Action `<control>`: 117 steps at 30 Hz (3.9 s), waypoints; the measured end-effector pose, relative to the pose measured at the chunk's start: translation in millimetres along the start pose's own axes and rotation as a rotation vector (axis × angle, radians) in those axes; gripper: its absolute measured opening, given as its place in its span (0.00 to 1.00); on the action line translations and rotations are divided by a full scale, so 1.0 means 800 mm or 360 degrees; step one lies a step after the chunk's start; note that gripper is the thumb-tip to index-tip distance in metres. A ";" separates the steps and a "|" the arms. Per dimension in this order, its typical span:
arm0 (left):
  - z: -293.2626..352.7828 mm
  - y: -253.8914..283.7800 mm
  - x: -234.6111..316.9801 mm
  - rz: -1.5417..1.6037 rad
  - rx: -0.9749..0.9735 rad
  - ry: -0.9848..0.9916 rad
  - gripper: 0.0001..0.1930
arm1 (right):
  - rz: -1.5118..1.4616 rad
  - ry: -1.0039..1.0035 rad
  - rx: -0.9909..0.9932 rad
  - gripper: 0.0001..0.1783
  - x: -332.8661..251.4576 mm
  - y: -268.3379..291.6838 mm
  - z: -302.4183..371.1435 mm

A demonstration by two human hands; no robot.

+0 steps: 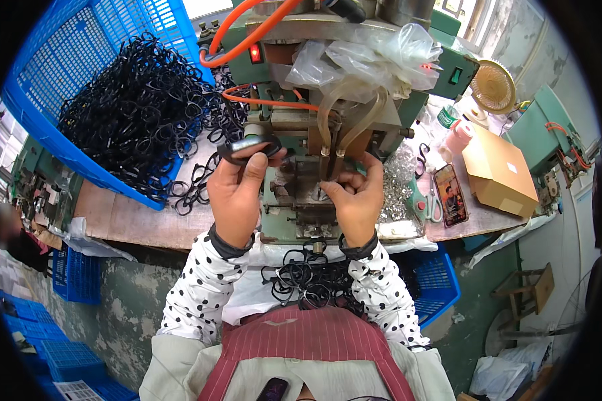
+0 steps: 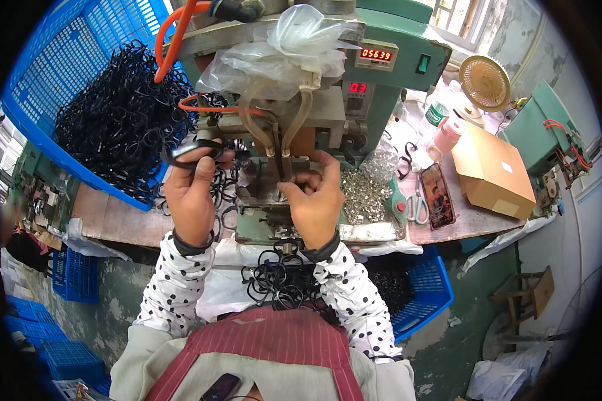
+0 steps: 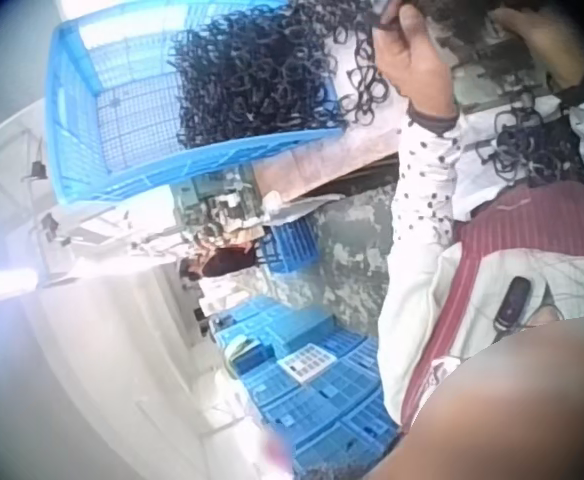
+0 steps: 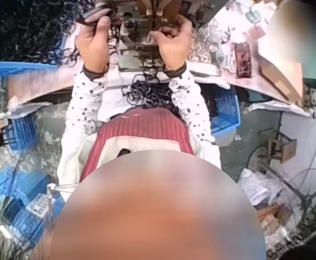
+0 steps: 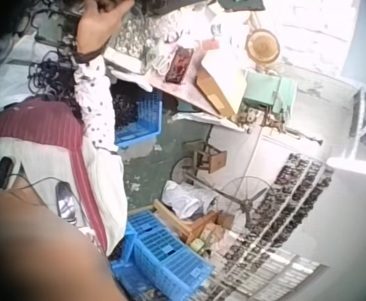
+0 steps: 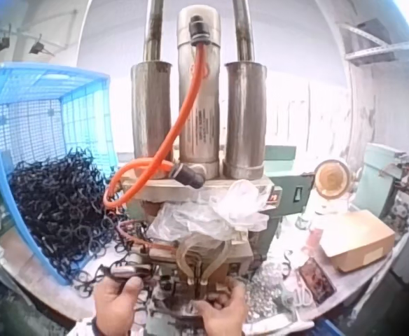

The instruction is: The person repeatedly picks black rubber bands and small metal clips, places them into a press machine, and removes the assembled hair accessories. The items are handled one at a time and placed into a blue basket.

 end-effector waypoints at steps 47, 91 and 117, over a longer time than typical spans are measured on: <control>0.019 0.210 -0.265 -0.1441 0.0244 0.0834 0.23 | 0.1123 0.0428 0.0481 0.07 0.092 0.196 -0.020; 0.072 -0.040 -0.039 -0.0581 -0.1017 -0.1217 0.23 | 0.1558 -0.0031 0.0222 0.16 0.069 0.205 -0.044; -0.050 0.113 -0.281 -0.2114 -0.0413 0.1107 0.32 | 0.1436 0.0552 0.0419 0.04 0.101 0.194 -0.016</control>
Point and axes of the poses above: each hand's wrist, its own z-axis away from the middle knuckle, its own y-axis out of the back of the hand, x = y × z, the point moved 2 cm from there along -z, towards the middle knuckle, and after that the axes turned 5 degrees about -z, right-handed, at the moved point
